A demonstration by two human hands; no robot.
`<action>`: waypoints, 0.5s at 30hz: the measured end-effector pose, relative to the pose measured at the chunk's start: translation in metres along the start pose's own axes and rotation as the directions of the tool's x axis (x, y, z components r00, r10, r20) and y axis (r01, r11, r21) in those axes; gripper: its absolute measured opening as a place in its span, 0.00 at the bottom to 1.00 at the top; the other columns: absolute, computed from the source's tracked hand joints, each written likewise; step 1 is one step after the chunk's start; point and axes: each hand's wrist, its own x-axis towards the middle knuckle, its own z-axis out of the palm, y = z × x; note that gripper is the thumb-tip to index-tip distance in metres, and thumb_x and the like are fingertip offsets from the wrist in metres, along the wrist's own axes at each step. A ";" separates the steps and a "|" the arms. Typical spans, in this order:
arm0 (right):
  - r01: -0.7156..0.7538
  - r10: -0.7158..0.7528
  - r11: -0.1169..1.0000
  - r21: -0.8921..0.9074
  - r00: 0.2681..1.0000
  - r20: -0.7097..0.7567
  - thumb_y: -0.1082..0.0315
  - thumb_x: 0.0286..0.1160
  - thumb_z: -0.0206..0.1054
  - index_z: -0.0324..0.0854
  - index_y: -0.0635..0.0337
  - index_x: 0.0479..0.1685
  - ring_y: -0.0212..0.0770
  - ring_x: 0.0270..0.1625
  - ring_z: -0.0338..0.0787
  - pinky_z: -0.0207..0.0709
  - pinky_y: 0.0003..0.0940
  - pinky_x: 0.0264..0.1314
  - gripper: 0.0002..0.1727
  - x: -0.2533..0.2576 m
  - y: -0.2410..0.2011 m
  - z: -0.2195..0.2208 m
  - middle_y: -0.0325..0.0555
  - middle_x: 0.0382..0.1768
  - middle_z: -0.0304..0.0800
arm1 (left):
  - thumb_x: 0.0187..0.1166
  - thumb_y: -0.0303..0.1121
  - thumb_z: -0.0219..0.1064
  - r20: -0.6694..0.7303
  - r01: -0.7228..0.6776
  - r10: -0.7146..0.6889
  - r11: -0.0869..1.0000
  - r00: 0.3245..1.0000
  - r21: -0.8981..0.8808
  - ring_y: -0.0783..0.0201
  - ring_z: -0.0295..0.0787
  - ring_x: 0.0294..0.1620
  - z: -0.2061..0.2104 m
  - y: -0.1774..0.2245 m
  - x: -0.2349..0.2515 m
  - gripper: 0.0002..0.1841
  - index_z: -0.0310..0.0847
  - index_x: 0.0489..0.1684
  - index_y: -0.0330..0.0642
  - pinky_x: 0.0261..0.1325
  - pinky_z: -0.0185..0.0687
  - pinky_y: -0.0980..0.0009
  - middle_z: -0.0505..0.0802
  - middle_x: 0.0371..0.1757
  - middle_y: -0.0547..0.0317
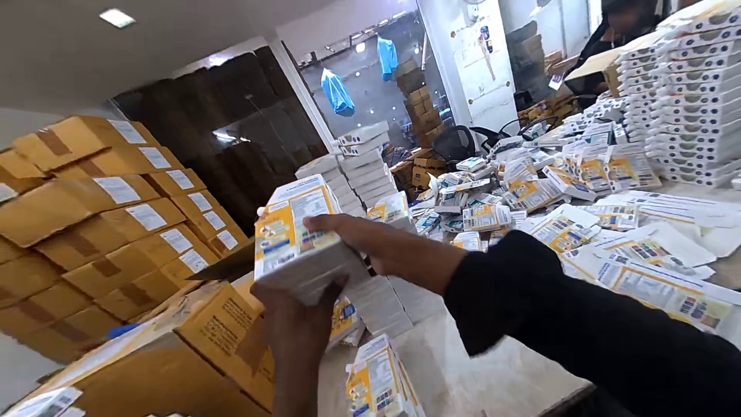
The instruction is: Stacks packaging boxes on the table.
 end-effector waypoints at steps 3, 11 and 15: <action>0.034 -0.033 0.999 -0.012 0.998 0.049 0.40 0.87 0.54 0.73 0.55 0.77 0.48 0.65 0.83 0.78 0.51 0.64 0.32 0.051 -0.018 -0.003 0.56 0.67 0.81 | 0.62 0.35 0.87 0.063 0.071 -0.072 0.997 0.995 0.016 0.43 0.85 0.69 0.009 -0.001 0.050 0.55 0.46 0.88 0.36 0.71 0.78 0.40 0.84 0.69 0.35; 0.016 -0.029 0.966 -0.256 0.998 -0.050 0.30 0.84 0.44 0.70 0.58 0.81 0.58 0.70 0.78 0.73 0.63 0.61 0.44 0.089 -0.002 -0.023 0.64 0.74 0.76 | 0.69 0.37 0.82 0.289 0.217 -0.160 0.960 0.944 -0.175 0.51 0.87 0.66 0.043 -0.059 0.097 0.50 0.48 0.89 0.42 0.67 0.85 0.47 0.84 0.71 0.43; 0.000 -0.016 0.954 -0.301 0.999 -0.049 0.24 0.82 0.36 0.67 0.58 0.85 0.63 0.66 0.78 0.73 0.66 0.56 0.50 0.082 -0.003 -0.026 0.70 0.74 0.73 | 0.58 0.41 0.89 -0.006 0.099 -0.101 0.989 0.995 -0.112 0.43 0.82 0.71 0.055 -0.049 0.077 0.58 0.47 0.86 0.31 0.72 0.79 0.45 0.79 0.72 0.32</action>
